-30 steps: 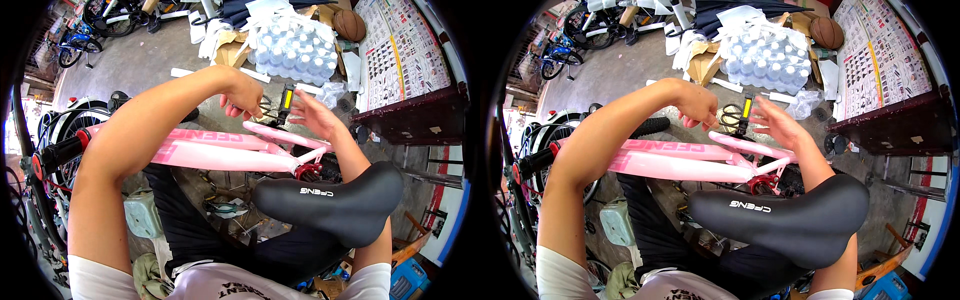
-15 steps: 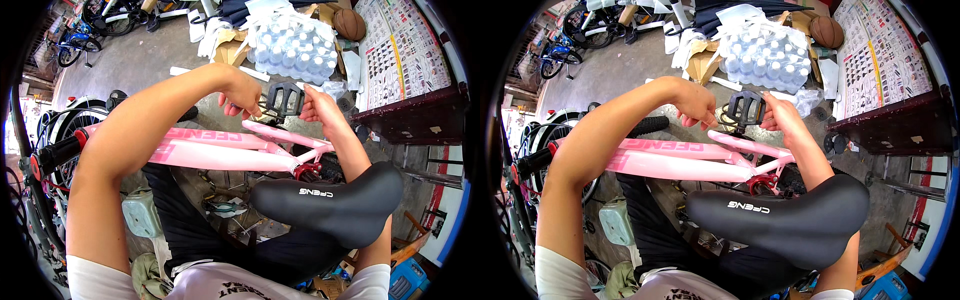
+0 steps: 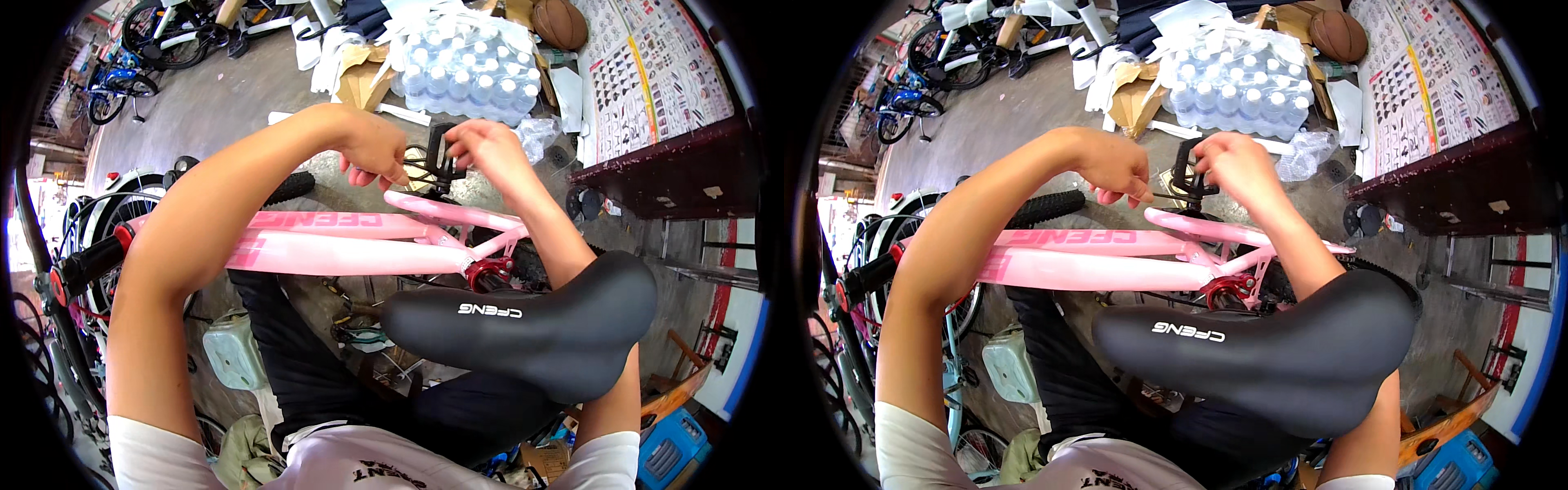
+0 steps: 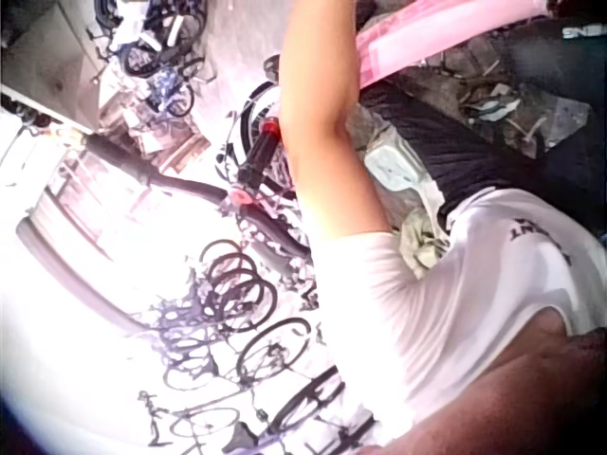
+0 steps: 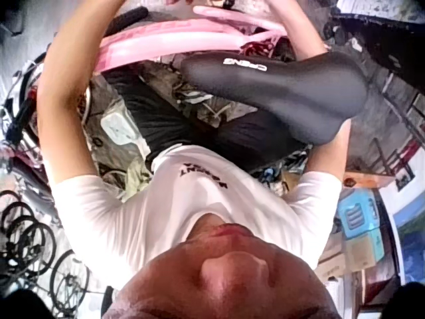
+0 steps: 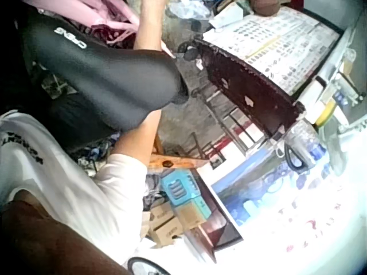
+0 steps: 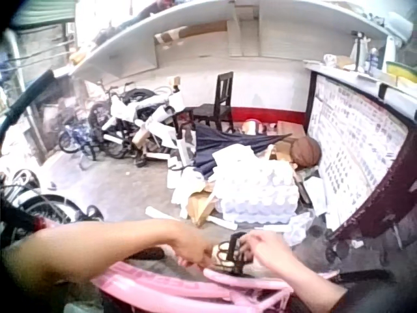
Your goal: The person attaches a pedal to a pink bicycle by hand, rotates the pedal and chain, and then tightens a bolt near the rear wheel with a wrench.
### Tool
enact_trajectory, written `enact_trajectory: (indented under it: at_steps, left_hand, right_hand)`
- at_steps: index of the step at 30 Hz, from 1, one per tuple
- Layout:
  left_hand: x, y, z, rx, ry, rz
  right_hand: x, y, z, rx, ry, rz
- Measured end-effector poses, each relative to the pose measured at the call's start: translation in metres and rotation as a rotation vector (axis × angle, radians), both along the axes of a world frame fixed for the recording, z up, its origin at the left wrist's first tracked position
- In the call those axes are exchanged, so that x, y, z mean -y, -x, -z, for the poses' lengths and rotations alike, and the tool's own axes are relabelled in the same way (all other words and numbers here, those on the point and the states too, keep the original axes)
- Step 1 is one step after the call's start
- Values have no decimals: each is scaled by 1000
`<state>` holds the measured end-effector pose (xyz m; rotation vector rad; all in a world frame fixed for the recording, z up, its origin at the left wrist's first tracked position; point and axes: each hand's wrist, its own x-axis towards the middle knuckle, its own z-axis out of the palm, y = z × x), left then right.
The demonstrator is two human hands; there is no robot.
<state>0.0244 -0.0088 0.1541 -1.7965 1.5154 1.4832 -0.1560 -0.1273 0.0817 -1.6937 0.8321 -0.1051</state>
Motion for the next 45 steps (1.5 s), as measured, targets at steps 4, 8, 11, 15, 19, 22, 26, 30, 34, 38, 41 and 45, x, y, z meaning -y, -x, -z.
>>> enact_trajectory:
  at_steps: [4, 8, 11, 15, 19, 22, 26, 30, 34, 38, 41, 45]
  left_hand:
    - [5, 5, 0, 11, 8, -4]
    - [0, 0, 0, -5, -16, -11]
    - [4, 2, -1, -10, -7, -5]
    - [5, 4, -1, 7, -5, 0]
    - [1, 1, 0, 18, -18, -2]
    - [-1, 0, 0, 22, -14, 5]
    - [9, 6, -2, -2, 1, 10]
    - [4, 0, 1, 10, -13, -2]
    - [0, 0, 0, 5, -18, -20]
    - [3, 1, 1, -3, -16, -10]
    - [4, 4, -1, 14, 0, -6]
    - [0, 0, 5, 24, 1, 2]
  right_hand:
    - [22, 20, 26, -4, -238, 190]
    - [9, 13, 23, 8, -623, 122]
    - [16, 18, 9, -15, -557, 191]
    - [8, 20, -32, 3, -389, 42]
    - [-20, 12, -57, 119, -466, 68]
    - [-24, 12, -60, 204, -501, -7]
    - [40, 35, -17, 47, -49, -19]
    - [23, 28, 23, 2, -531, 124]
    - [15, 20, 13, -64, -544, 91]
    - [0, 26, -23, -40, -344, 143]
    - [-14, 25, -48, -17, -309, 142]
    - [-29, 19, -56, 122, -329, 54]
